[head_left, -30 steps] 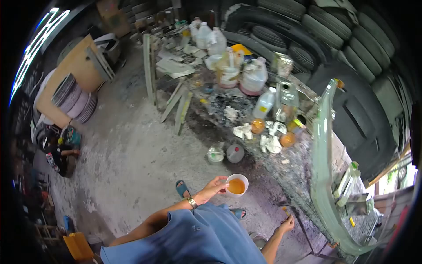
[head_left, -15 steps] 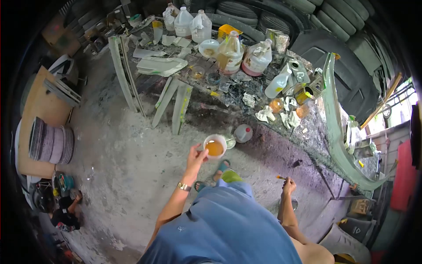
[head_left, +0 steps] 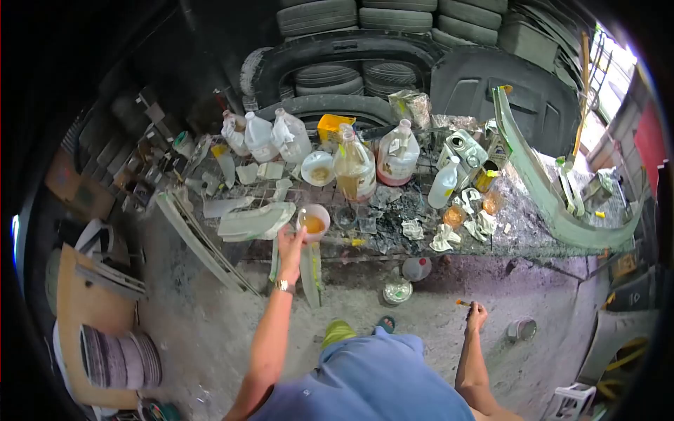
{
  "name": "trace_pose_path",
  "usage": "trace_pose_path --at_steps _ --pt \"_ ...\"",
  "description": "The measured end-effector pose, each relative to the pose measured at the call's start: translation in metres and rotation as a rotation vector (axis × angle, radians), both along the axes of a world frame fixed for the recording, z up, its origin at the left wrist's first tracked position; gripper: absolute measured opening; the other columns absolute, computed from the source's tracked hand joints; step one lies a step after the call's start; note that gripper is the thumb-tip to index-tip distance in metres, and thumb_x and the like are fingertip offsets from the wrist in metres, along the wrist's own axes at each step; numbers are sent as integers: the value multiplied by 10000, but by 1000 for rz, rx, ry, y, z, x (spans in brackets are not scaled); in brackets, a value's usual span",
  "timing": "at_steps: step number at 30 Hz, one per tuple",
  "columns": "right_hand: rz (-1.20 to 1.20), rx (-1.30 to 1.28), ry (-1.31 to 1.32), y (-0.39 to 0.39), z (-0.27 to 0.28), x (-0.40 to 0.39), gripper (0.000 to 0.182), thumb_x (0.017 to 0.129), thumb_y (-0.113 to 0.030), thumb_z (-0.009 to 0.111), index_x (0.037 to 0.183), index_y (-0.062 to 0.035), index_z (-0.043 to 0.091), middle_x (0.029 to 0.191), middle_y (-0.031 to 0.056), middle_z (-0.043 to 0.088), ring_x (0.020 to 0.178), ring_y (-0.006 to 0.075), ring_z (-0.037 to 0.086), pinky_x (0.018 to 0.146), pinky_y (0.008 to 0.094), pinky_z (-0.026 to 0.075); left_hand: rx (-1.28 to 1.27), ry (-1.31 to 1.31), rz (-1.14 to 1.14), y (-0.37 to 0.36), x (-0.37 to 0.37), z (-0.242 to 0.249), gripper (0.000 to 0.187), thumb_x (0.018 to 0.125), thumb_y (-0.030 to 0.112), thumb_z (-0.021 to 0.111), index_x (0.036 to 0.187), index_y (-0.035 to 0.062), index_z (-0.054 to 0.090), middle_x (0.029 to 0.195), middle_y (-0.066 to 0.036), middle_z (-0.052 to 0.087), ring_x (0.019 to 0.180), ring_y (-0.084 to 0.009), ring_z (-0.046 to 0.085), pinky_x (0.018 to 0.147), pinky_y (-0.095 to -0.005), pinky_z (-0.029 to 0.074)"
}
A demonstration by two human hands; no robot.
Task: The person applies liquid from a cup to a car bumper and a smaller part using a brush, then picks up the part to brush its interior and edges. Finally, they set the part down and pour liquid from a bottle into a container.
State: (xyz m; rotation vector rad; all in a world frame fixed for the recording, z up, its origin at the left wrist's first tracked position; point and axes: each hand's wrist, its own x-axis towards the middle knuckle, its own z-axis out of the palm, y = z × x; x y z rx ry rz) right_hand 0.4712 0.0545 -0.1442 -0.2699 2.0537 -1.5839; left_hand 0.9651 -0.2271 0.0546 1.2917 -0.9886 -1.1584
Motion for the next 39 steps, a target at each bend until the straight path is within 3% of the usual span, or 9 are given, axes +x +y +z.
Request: trace_pose_path --at_steps 5,7,8,10,14,20,26,35,39 --pt "-80 -53 110 1 23 27 239 900 -251 597 781 -45 623 577 -22 491 464 54 421 410 232 332 -124 -284 34 -149 28 -3 770 768 349 763 1311 16 330 902 -75 563 792 -134 538 712 -283 449" --pt "-187 -33 127 13 40 38 223 903 -248 597 808 -51 636 578 -32 480 468 46 410 410 229 328 -91 -457 -10 -205 36 -7 815 736 330 776 1330 6 323 1081 -183 576 970 -284 577 849 -371 449" --pt "-241 -35 174 21 49 41 211 902 -245 601 816 -56 642 580 -34 480 466 43 407 409 222 322 -89 -461 -47 -228 38 -12 815 736 330 776 1330 6 323 1081 -183 576 970 -284 577 849 -371 449" --pt "-328 -19 221 32 68 58 200 902 -242 605 824 -62 648 582 -35 481 464 39 404 407 216 317 -303 -758 -4 -270 38 -25 820 725 351 765 1336 17 332 1213 -253 496 1113 -382 500 946 -443 392" --pt "-528 -8 244 47 106 89 186 900 -244 616 860 -68 661 603 -34 492 459 31 400 402 198 302 -429 -875 -79 -320 35 -42 836 714 347 756 1360 39 323 1252 -258 439 1149 -435 437 955 -477 371" --pt "-617 -20 236 38 153 139 185 911 -237 610 966 -73 679 675 -39 511 524 26 419 454 181 325 -619 -1154 -200 -347 29 -44 816 718 343 754 1376 104 336 1181 -190 452 1121 -377 437 912 -479 363" --pt "-594 -61 258 -1 179 174 200 920 -246 604 980 -72 683 679 -39 511 532 27 418 463 183 327 -816 -1328 -350 -360 18 -40 829 721 286 756 1410 176 307 1235 -147 420 1146 -339 424 924 -468 351" --pt "-628 -161 226 -34 172 192 224 915 -248 614 1013 -58 680 686 -34 540 531 21 438 453 170 340 -1075 -1667 -597 -359 4 -36 830 714 229 749 1414 254 305 1254 -104 390 1187 -289 394 910 -414 376" --pt "-669 -230 188 -31 159 200 221 923 -232 600 1043 -60 665 701 -34 545 532 24 444 445 166 332 -1158 -1635 -651 -359 4 -43 826 707 213 749 1410 250 317 1254 -101 390 1192 -283 392 919 -407 377"
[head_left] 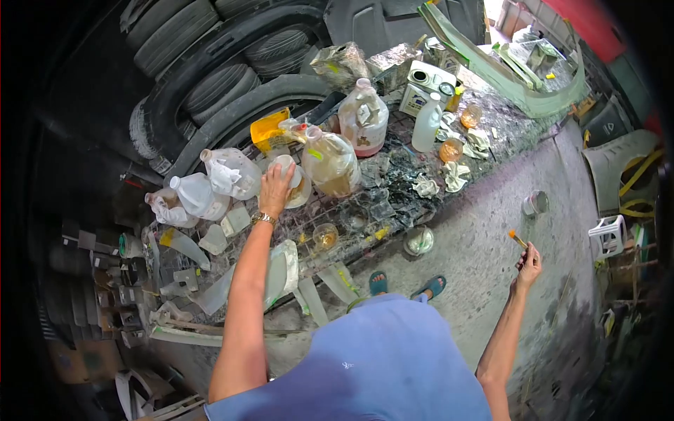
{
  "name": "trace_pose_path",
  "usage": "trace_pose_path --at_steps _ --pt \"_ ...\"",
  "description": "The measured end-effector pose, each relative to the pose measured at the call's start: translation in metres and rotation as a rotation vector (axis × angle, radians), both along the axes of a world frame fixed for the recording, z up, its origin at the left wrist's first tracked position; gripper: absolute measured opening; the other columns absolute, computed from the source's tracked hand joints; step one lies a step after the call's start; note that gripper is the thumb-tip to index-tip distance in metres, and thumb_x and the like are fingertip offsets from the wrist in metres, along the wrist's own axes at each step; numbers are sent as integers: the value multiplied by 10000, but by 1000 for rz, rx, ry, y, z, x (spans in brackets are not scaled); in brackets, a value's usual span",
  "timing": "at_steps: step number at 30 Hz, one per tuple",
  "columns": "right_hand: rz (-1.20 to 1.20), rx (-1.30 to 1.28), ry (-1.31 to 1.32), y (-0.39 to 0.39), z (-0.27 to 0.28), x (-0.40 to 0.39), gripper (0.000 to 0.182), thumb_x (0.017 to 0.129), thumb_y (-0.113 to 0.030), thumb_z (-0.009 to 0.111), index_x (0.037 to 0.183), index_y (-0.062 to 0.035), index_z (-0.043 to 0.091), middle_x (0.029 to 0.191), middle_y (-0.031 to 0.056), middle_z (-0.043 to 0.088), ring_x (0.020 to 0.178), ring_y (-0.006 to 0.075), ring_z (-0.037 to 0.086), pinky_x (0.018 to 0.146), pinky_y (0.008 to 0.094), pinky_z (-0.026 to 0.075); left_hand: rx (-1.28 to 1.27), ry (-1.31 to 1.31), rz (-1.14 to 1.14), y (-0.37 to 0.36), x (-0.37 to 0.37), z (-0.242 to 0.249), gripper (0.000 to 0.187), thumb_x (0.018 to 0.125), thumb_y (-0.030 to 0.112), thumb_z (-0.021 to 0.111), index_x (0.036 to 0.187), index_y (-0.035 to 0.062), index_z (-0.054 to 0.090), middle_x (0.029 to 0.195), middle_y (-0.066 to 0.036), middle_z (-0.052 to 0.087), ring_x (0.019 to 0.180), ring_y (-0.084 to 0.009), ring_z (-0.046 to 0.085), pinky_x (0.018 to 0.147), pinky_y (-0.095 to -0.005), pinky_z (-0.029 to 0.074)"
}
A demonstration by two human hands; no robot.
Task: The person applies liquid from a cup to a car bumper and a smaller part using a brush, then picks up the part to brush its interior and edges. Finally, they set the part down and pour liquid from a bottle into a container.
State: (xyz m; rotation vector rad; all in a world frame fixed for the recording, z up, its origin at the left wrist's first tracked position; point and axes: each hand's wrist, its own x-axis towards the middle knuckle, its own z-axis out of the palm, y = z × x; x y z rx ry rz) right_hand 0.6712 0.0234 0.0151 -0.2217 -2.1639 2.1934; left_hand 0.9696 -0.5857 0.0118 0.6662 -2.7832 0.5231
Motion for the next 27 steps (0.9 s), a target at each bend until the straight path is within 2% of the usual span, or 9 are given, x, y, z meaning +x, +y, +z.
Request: trace_pose_path --at_steps 13,16,27 --pt "-196 -152 -8 30 -20 12 213 925 -252 591 1047 -90 657 683 -56 544 493 -6 416 416 148 326 20 9 -42 -7 -2 5 836 695 179 750 1410 245 322 1259 -102 392 1188 -286 396 942 -418 366" --pt "-224 -180 -18 29 -21 14 222 920 -244 600 1051 -70 645 680 -44 541 488 -5 423 408 146 334 25 17 -49 -8 0 9 842 692 171 751 1409 250 318 1261 -100 391 1188 -284 395 938 -418 367" --pt "-189 -182 -18 21 -24 16 223 927 -253 588 1061 -84 647 687 -56 548 504 -2 451 416 149 366 12 -4 -61 -9 3 18 904 655 138 779 1417 232 302 1264 -100 379 1208 -284 374 941 -412 344"
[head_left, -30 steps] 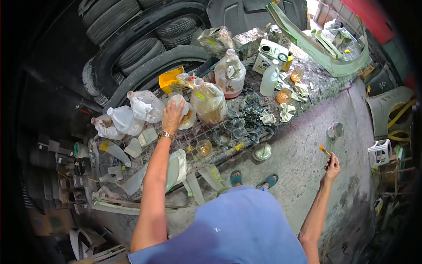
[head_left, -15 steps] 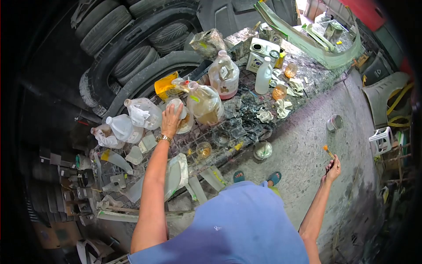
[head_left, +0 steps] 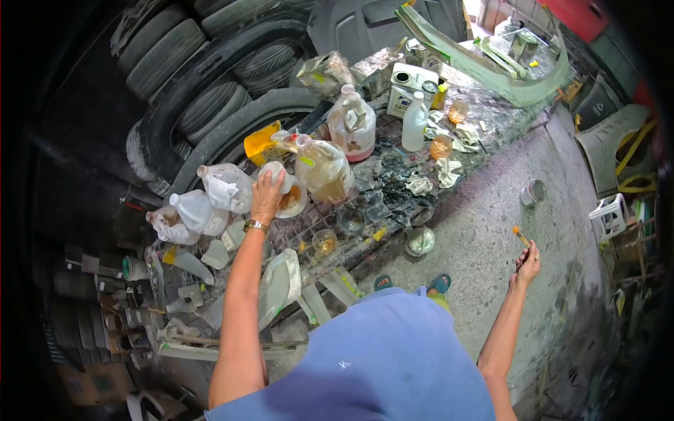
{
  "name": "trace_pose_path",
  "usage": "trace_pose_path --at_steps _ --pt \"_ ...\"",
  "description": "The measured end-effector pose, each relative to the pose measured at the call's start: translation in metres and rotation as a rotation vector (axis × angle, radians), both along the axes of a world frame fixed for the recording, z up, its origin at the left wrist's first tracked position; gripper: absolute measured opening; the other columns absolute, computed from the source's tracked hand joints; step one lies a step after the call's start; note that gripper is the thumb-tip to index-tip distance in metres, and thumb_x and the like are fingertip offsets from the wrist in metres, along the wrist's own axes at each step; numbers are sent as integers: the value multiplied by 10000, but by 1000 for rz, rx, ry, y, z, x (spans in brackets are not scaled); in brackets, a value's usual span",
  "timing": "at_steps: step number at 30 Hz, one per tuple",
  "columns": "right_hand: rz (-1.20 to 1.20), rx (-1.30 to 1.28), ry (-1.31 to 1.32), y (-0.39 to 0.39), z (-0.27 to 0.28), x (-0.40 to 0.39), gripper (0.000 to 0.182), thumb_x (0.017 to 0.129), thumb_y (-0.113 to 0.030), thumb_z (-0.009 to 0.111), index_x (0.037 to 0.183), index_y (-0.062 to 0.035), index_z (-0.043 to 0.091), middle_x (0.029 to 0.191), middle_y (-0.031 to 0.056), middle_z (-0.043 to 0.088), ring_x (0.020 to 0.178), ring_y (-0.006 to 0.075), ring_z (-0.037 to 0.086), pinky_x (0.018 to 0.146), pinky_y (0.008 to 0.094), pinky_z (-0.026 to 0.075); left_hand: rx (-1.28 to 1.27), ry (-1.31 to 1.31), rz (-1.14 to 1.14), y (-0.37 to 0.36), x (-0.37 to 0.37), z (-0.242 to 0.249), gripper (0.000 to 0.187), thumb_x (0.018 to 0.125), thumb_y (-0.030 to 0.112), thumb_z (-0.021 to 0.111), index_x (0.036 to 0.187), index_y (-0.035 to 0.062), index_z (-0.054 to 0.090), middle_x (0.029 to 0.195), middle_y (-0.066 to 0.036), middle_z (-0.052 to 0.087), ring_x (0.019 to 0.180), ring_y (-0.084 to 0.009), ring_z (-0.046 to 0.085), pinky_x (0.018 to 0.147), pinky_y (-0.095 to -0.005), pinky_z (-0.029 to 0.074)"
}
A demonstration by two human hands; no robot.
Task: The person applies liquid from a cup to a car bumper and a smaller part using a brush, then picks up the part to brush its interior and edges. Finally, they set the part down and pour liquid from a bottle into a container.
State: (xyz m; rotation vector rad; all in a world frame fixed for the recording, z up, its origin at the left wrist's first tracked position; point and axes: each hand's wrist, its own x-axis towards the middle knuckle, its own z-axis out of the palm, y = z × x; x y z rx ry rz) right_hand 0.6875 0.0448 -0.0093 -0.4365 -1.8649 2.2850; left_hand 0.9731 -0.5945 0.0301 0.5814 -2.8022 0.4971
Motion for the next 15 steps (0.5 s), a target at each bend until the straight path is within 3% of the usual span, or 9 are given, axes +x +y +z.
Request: trace_pose_path --at_steps 15 --pt "-80 -90 -69 -11 -12 5 244 903 -268 623 1071 -95 660 724 -64 539 534 -1 443 434 152 368 -4 22 17 4 -2 1 864 665 175 768 1400 238 318 1252 -101 394 1176 -280 400 913 -420 371"
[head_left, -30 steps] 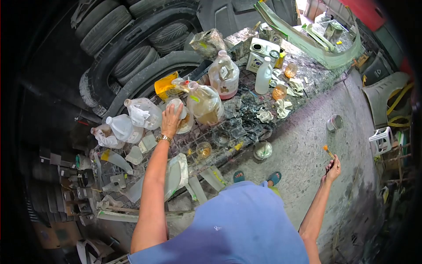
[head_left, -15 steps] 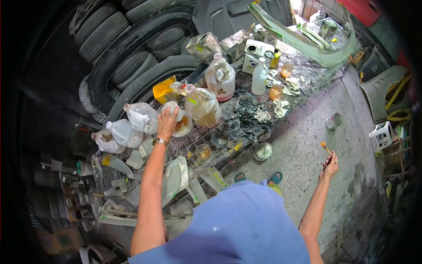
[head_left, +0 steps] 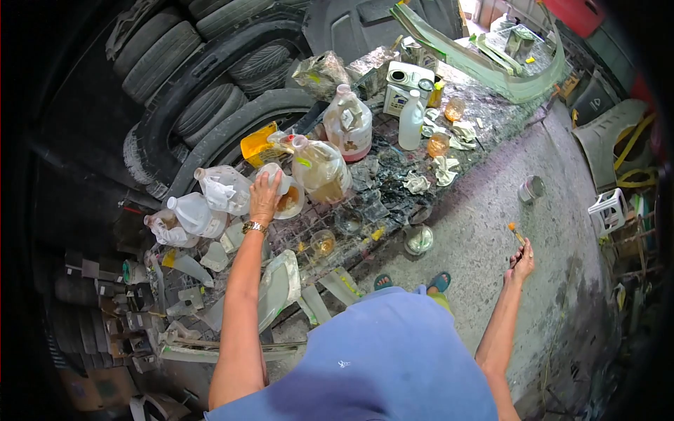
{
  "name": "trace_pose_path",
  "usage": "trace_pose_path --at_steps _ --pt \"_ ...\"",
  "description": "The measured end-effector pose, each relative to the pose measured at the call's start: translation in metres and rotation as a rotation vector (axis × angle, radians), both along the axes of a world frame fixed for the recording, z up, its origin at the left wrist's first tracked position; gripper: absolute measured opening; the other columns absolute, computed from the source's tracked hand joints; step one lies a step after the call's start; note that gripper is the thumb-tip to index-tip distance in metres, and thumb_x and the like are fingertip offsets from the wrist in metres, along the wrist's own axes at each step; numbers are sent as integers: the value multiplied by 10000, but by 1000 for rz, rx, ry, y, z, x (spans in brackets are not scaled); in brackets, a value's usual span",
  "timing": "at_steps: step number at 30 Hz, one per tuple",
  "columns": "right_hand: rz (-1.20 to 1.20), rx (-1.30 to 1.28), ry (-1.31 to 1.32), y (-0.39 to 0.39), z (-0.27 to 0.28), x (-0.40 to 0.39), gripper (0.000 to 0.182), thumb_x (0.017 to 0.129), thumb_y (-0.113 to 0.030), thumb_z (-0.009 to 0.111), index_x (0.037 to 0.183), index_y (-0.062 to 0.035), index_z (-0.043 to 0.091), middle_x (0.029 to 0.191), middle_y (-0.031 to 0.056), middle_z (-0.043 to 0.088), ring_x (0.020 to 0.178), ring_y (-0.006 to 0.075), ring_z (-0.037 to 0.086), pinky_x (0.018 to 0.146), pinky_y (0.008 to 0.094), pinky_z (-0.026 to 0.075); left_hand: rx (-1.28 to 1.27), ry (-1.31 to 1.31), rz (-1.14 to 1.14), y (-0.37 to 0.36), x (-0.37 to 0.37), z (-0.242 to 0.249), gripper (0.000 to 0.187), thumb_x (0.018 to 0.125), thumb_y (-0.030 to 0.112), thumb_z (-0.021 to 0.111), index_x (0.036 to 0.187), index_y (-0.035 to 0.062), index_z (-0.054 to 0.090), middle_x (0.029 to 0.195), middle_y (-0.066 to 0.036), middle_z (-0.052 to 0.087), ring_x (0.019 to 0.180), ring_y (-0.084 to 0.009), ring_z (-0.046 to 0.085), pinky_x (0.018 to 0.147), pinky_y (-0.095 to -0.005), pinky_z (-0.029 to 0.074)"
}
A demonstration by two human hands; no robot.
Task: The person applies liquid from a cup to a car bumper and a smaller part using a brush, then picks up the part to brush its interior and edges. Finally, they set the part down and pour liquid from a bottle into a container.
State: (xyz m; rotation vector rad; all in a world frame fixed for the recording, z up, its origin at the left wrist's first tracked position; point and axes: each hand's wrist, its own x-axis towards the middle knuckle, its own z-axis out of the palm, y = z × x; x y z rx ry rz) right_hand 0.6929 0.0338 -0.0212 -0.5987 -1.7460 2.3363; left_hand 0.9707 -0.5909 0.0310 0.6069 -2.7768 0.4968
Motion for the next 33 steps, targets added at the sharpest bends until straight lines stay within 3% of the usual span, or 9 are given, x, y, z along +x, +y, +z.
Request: trace_pose_path --at_steps 21,26,29,30,31,33 --pt "49 -2 -29 -16 -2 10 232 923 -249 594 1067 -76 647 711 -52 529 521 8 443 424 170 365 27 -21 46 -2 3 -6 889 684 213 772 1425 237 281 1269 -103 382 1198 -292 384 900 -423 355" --pt "32 56 -54 -14 -11 17 215 929 -248 574 1044 -94 671 716 -51 515 528 29 398 442 188 349 72 -51 90 -13 0 -24 844 687 313 754 1407 208 327 1266 -135 463 1226 -299 405 1011 -450 346" --pt "40 -122 -33 -10 -17 24 236 915 -249 606 1052 -63 655 732 -25 543 556 41 430 436 195 365 148 74 15 -24 -1 -40 789 720 308 722 1399 144 357 1344 -120 437 1263 -308 370 1056 -449 294" --pt "0 -183 -59 -9 -21 23 149 904 -231 623 947 -91 652 710 -18 583 515 38 440 417 204 356 165 121 -27 -21 1 -39 780 723 277 715 1403 131 360 1384 -117 413 1281 -314 355 1065 -447 280" --pt "34 -197 -51 -9 -18 29 198 915 -243 606 993 -67 653 728 -18 572 524 40 433 438 203 389 163 142 -41 -24 2 -43 804 707 231 726 1412 135 353 1412 -117 392 1291 -316 346 1062 -446 282" --pt "-15 -236 -64 -8 -17 34 149 894 -230 640 929 -85 650 695 -9 581 474 35 431 398 193 344 190 161 -99 -26 9 -45 843 703 200 735 1433 149 318 1382 -143 402 1274 -327 359 1031 -460 297"
